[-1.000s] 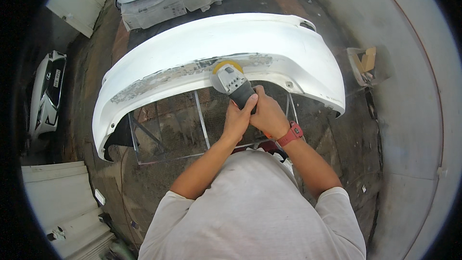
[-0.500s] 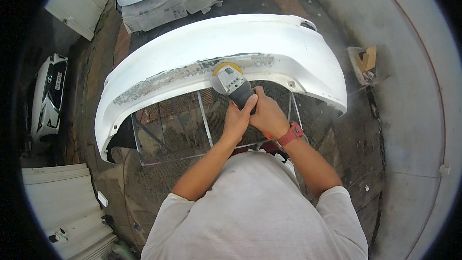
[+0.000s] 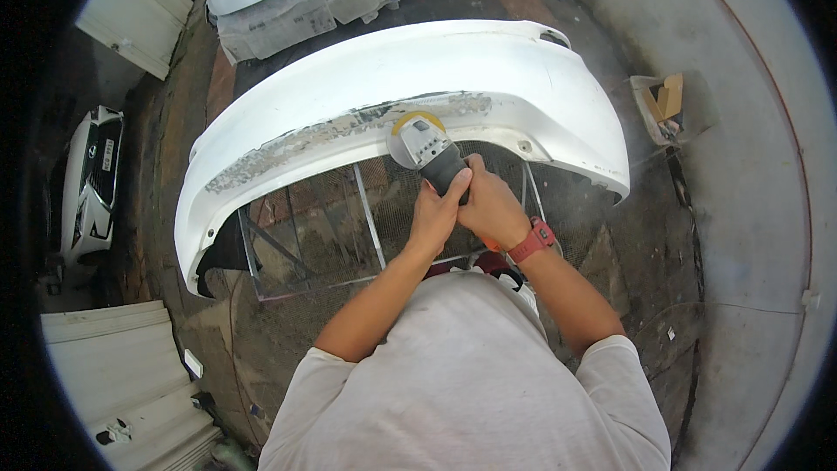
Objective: The person uses an angle grinder to sand the surface of a white car bumper mounted on a metal stand. The person moves the grinder along the bumper's surface to remove material and smooth the area.
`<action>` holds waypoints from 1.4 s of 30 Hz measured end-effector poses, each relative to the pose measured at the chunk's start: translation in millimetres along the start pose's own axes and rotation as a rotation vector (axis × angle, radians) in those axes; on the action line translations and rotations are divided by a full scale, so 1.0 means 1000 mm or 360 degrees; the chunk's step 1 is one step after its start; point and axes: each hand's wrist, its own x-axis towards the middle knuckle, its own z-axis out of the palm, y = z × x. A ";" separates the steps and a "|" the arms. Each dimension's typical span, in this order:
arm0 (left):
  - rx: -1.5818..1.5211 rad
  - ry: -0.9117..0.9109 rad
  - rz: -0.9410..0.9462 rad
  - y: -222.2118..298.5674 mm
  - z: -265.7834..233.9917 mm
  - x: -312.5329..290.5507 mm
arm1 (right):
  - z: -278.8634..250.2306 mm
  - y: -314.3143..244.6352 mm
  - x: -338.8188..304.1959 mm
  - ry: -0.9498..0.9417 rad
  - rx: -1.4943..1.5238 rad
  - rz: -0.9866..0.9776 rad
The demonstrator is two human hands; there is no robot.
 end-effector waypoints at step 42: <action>-0.0027 0.0128 0.0116 0.011 -0.018 -0.002 | 0.014 -0.006 0.017 -0.0053 0.0029 -0.0112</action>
